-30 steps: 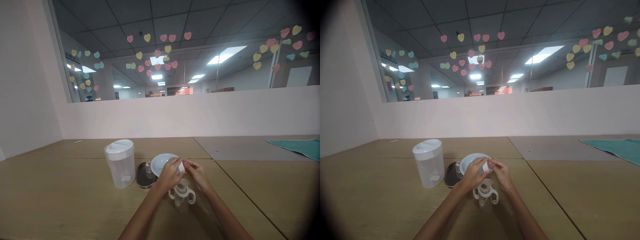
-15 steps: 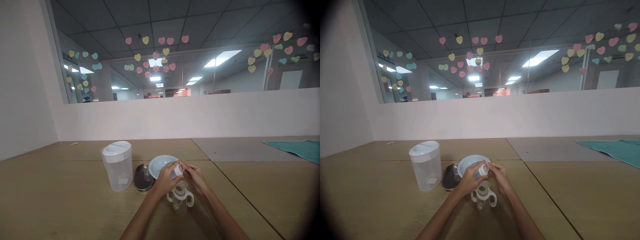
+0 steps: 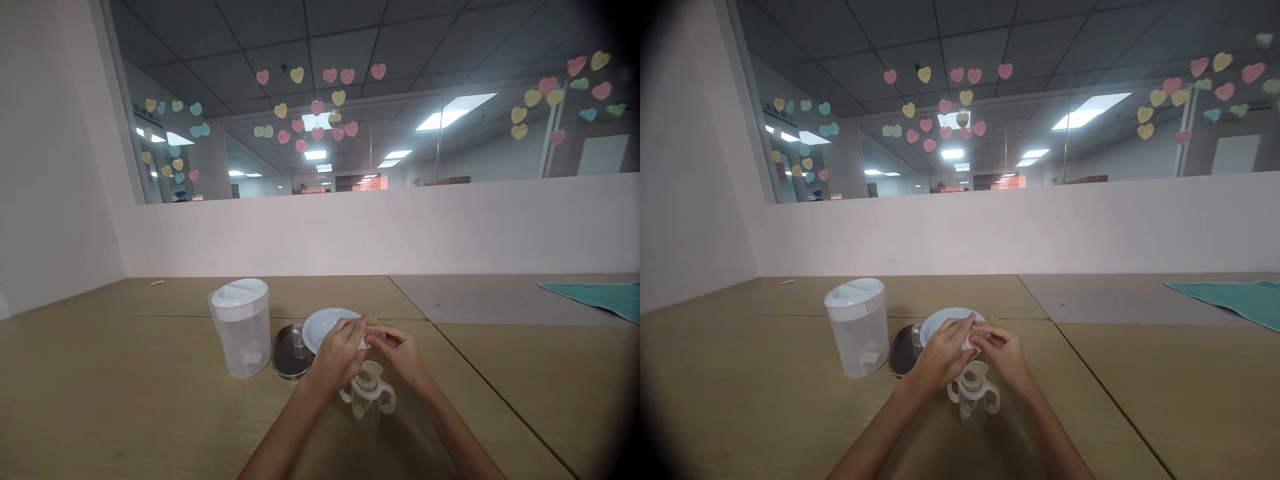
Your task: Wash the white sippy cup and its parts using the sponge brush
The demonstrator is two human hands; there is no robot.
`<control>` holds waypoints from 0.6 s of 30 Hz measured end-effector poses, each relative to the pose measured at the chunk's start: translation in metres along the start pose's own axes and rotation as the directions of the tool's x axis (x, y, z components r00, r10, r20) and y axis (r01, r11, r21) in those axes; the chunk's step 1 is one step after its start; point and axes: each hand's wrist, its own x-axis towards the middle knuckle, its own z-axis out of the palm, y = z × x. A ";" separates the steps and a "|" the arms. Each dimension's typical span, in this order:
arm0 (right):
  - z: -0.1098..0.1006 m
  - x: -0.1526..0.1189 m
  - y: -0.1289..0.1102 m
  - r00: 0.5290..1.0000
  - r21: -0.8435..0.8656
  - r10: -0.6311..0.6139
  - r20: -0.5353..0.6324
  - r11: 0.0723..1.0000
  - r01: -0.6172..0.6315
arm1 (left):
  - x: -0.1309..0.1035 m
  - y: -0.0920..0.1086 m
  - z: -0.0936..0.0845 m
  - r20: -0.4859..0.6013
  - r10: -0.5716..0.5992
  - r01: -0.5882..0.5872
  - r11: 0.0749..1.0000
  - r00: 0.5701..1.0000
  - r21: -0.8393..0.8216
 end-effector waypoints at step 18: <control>-0.008 0.014 0.026 0.987 0.070 0.113 -0.111 0.992 -0.105 | -0.016 -0.027 0.040 -0.236 -0.605 0.277 0.631 0.760 -0.725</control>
